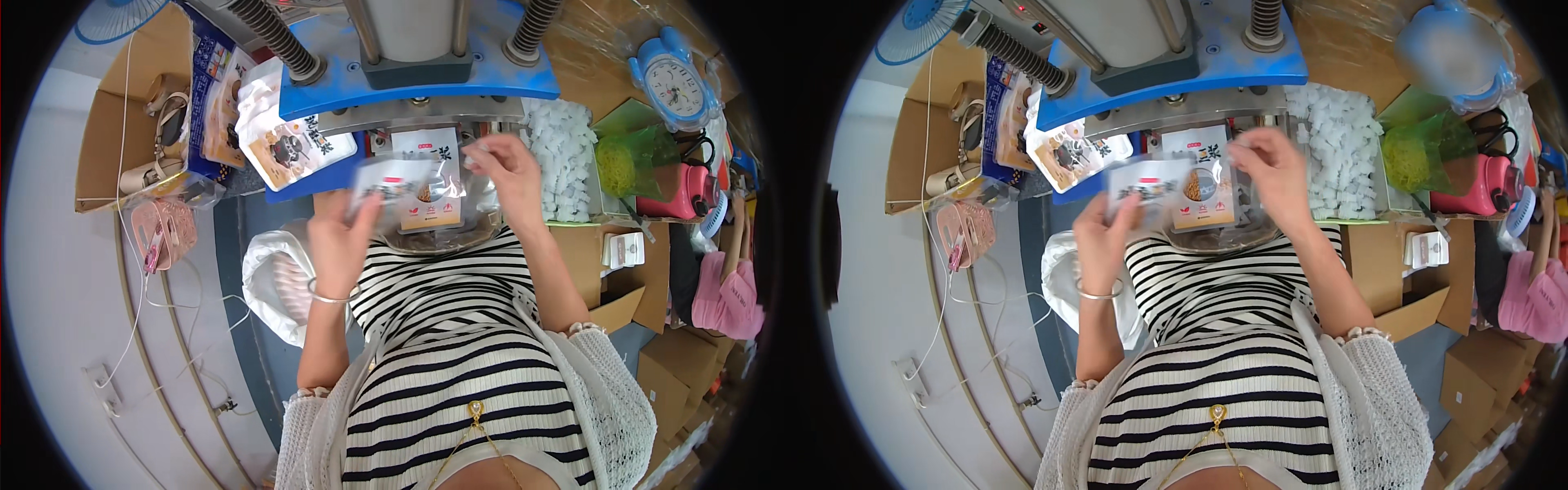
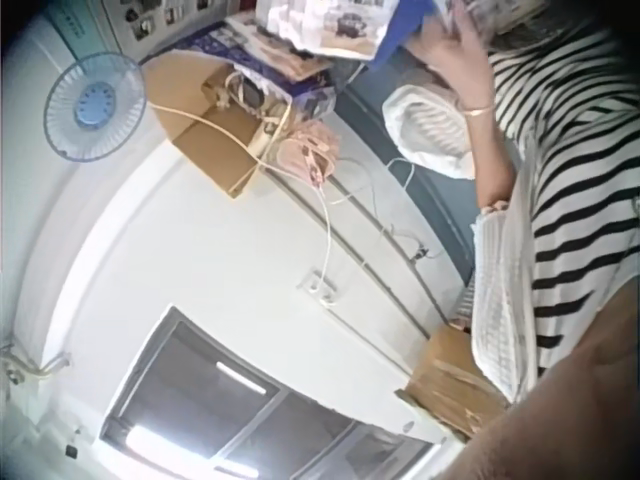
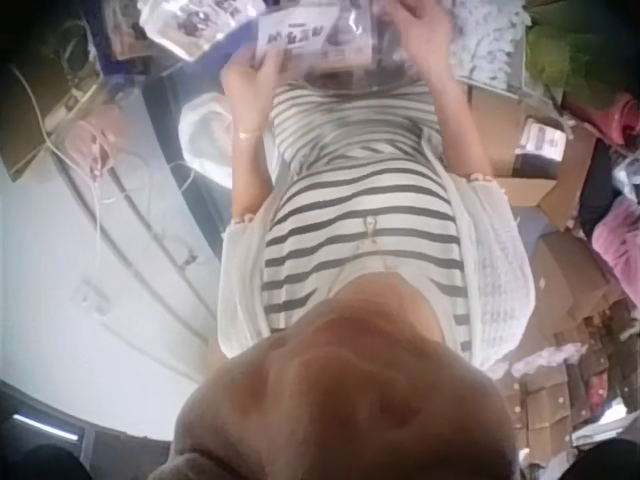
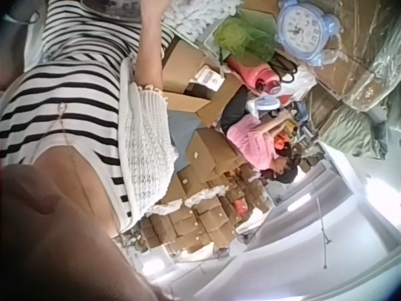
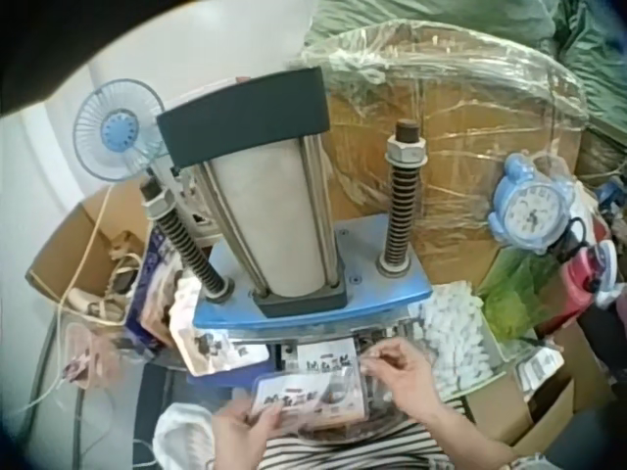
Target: Sealing plastic packets using a heat-sealing machine and organizing them into cardboard boxes.
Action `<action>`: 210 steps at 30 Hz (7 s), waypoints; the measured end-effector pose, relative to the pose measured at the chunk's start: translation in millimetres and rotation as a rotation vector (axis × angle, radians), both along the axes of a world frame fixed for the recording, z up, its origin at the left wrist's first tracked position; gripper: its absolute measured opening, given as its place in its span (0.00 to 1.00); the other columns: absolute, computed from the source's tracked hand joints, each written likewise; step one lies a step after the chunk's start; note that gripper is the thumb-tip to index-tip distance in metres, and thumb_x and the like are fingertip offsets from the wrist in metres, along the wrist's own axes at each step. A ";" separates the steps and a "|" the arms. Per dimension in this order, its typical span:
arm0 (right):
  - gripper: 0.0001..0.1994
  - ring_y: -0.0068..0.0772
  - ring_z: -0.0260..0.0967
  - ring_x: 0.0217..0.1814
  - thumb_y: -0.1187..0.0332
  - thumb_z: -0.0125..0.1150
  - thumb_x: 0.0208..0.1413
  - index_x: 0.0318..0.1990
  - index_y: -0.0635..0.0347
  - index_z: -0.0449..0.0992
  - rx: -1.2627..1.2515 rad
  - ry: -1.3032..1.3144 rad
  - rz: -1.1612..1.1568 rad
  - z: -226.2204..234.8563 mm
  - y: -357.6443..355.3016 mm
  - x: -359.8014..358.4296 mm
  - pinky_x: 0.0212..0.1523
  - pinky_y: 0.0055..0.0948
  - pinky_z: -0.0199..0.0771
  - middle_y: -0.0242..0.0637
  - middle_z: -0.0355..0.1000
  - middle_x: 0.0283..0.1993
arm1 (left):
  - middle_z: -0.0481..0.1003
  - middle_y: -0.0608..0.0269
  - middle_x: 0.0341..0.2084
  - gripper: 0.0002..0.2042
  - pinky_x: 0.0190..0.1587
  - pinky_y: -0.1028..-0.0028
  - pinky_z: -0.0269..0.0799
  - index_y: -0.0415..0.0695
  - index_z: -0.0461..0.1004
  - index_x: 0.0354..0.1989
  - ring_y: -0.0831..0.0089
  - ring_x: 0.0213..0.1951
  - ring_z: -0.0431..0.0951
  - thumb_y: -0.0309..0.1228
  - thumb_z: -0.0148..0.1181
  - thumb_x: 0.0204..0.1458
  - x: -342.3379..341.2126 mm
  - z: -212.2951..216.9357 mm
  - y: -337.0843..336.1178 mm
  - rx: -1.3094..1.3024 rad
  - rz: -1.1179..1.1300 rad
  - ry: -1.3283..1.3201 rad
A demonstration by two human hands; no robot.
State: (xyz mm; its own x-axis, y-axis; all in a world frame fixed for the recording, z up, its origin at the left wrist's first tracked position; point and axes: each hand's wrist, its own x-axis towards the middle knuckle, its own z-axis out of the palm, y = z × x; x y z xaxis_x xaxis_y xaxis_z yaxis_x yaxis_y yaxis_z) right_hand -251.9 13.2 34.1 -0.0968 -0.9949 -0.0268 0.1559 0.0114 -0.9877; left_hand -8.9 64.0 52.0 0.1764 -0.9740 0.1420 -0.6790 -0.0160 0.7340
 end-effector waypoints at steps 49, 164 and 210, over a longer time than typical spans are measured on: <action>0.10 0.46 0.73 0.33 0.71 0.59 0.55 0.44 0.63 0.73 -0.415 1.004 -0.136 -13.5 -21.4 -19.8 0.35 0.37 0.73 0.44 0.74 0.33 | 0.78 0.69 0.28 0.11 0.30 0.83 0.66 0.35 0.79 0.33 0.88 0.29 0.70 0.33 0.63 0.55 -48.8 -78.4 -52.1 0.261 -0.055 0.875; 0.10 0.51 0.72 0.38 0.67 0.52 0.58 0.43 0.62 0.67 -0.007 1.255 -0.100 -38.2 -32.7 -54.9 0.34 0.44 0.70 0.45 0.74 0.37 | 0.77 0.56 0.35 0.14 0.37 0.65 0.71 0.40 0.75 0.43 0.54 0.32 0.75 0.36 0.60 0.53 24.7 -71.6 -24.9 -0.315 0.040 -0.551; 0.09 0.24 0.70 0.39 0.73 0.52 0.61 0.47 0.66 0.72 0.000 0.184 -0.129 -33.0 -5.6 -40.6 0.41 0.23 0.70 0.36 0.73 0.41 | 0.74 0.61 0.30 0.10 0.37 0.70 0.68 0.42 0.75 0.38 0.62 0.34 0.73 0.35 0.61 0.54 21.7 -42.3 -18.0 -0.226 0.018 -0.420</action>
